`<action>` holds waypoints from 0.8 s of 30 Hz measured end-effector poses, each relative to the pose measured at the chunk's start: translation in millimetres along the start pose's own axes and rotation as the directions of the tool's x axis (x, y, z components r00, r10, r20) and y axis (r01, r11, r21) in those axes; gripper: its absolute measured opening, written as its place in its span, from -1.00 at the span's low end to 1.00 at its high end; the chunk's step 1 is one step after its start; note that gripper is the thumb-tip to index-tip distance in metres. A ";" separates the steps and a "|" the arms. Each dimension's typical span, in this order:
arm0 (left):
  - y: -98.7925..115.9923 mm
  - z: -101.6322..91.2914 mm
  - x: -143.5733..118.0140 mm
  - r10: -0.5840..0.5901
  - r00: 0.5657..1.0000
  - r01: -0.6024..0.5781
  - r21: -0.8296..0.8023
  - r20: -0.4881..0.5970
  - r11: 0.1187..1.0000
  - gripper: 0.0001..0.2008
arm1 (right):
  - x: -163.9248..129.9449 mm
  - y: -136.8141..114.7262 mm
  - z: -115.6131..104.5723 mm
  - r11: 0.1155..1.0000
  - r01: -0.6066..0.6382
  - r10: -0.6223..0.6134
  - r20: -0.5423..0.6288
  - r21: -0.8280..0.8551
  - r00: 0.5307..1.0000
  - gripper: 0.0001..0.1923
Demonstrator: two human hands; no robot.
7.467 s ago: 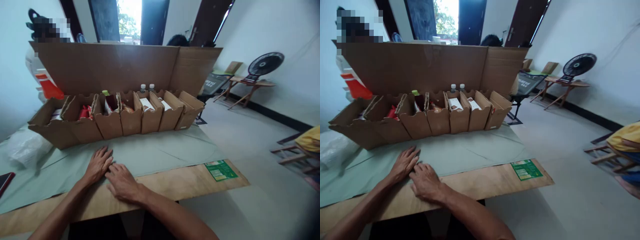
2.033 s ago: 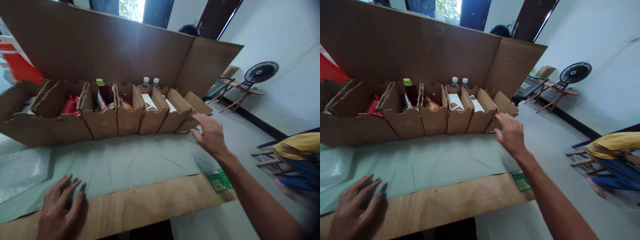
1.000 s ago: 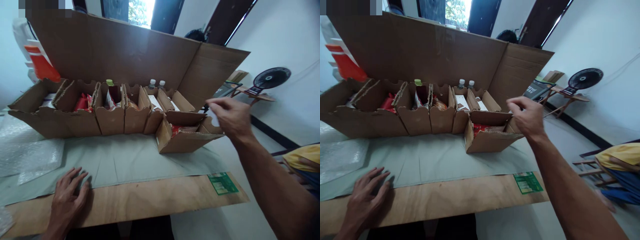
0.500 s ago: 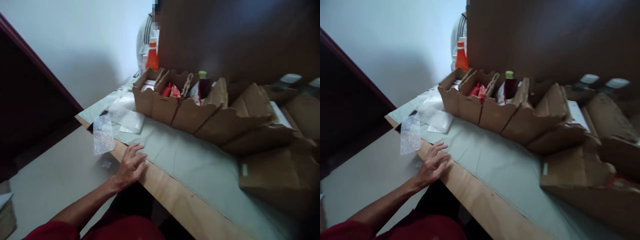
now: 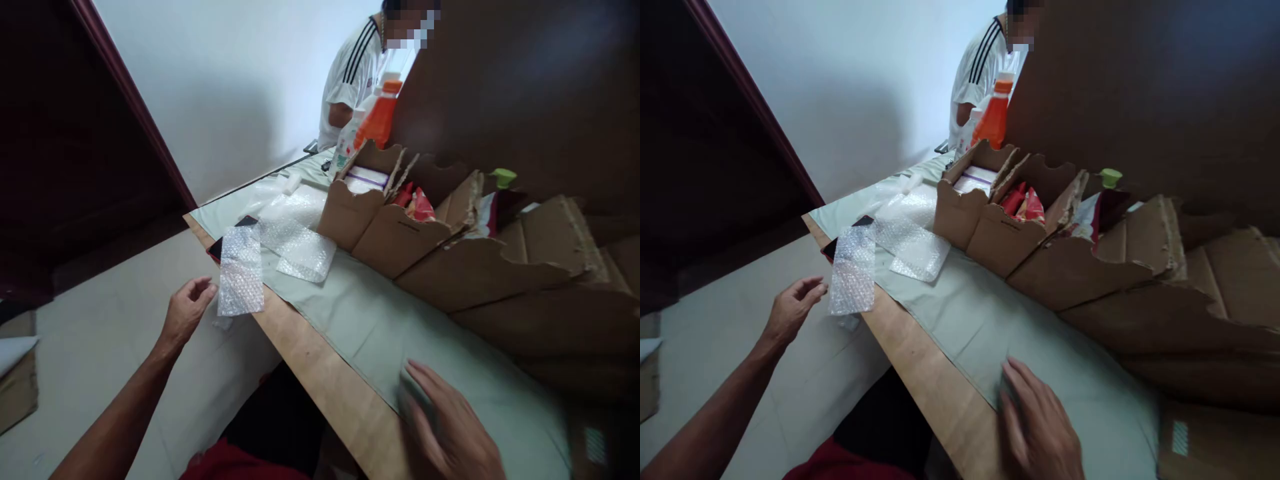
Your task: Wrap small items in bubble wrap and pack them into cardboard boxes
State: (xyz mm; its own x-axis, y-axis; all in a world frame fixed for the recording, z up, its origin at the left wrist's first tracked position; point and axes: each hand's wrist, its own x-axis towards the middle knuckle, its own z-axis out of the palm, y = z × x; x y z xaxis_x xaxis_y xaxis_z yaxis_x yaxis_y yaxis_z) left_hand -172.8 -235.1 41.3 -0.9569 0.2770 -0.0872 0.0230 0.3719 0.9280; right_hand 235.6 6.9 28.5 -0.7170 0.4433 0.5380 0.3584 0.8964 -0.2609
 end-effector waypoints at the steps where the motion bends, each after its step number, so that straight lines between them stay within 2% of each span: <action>1: -4.3 1.9 1.4 -0.046 0.998 0.048 -0.046 0.045 0.998 -0.39 | 26.6 -3.7 14.0 0.997 0.069 -0.068 0.030 -0.034 0.997 -0.54; 3: -9.1 7.9 3.0 -0.087 0.989 0.099 -0.096 0.124 0.990 -0.37 | 82.5 -12.1 42.4 0.978 0.177 -0.167 0.095 -0.107 0.981 -0.49; 7: -9.1 20.1 4.6 -0.113 0.966 0.154 -0.165 0.234 0.974 -0.42 | 181.7 -32.1 98.6 0.952 0.259 -0.203 0.293 -0.164 0.934 -0.50; 9: -8.1 21.3 4.1 -0.113 0.956 0.167 -0.183 0.271 0.969 -0.45 | 216.3 -41.8 123.0 0.951 0.280 -0.216 0.369 -0.129 0.904 -0.62; 12: -6.2 11.2 -0.1 -0.125 0.938 0.213 -0.251 0.323 0.944 -0.53 | 242.3 -52.8 146.1 0.958 0.263 -0.203 0.383 -0.113 0.901 -0.67; 14: -3.4 -2.3 -5.9 -0.110 0.937 0.230 -0.346 0.332 0.910 -0.58 | 240.7 -57.5 147.2 0.961 0.252 -0.192 0.381 -0.111 0.904 -0.60; 17: 2.6 -22.8 -18.3 -0.036 0.947 0.187 -0.458 0.318 0.869 -0.67 | 214.3 -60.5 124.4 0.984 0.179 -0.165 0.336 -0.010 0.927 -0.43; 19: 4.9 -29.5 -27.7 0.000 0.917 0.202 -0.464 0.400 0.863 -0.69 | 186.9 -61.6 98.1 0.986 0.031 -0.082 0.309 0.165 0.947 -0.43; 20: 4.6 -29.6 -32.4 0.017 0.883 0.221 -0.448 0.468 0.866 -0.68 | 172.0 -63.0 84.0 0.958 -0.081 -0.015 0.329 0.276 0.944 -0.47; 21: 3.3 -27.3 -37.1 0.047 0.840 0.225 -0.425 0.541 0.877 -0.66 | 156.9 -65.7 70.4 0.896 -0.217 0.058 0.382 0.388 0.922 -0.49; 22: 1.0 -22.9 -41.9 0.095 0.793 0.197 -0.401 0.601 0.895 -0.62 | 142.0 -69.9 58.2 0.788 -0.369 0.125 0.460 0.492 0.879 -0.46; 23: -1.7 -16.6 -46.8 0.157 0.738 0.133 -0.368 0.656 0.920 -0.60 | 127.9 -75.1 48.0 0.630 -0.519 0.172 0.547 0.578 0.819 -0.39; 24: -4.2 -8.7 -51.8 0.222 0.674 0.043 -0.337 0.704 0.940 -0.59 | 115.2 -80.6 40.0 0.435 -0.640 0.190 0.631 0.633 0.752 -0.30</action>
State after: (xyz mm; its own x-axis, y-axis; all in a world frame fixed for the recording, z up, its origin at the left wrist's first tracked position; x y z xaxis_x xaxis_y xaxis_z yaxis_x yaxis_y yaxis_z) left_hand -125.8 -258.7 45.0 -0.4363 0.8933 -0.1080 -0.1167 0.0628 0.9912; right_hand 100.2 -14.1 79.4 -0.8484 0.5075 -0.1503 0.2364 0.1094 -0.9655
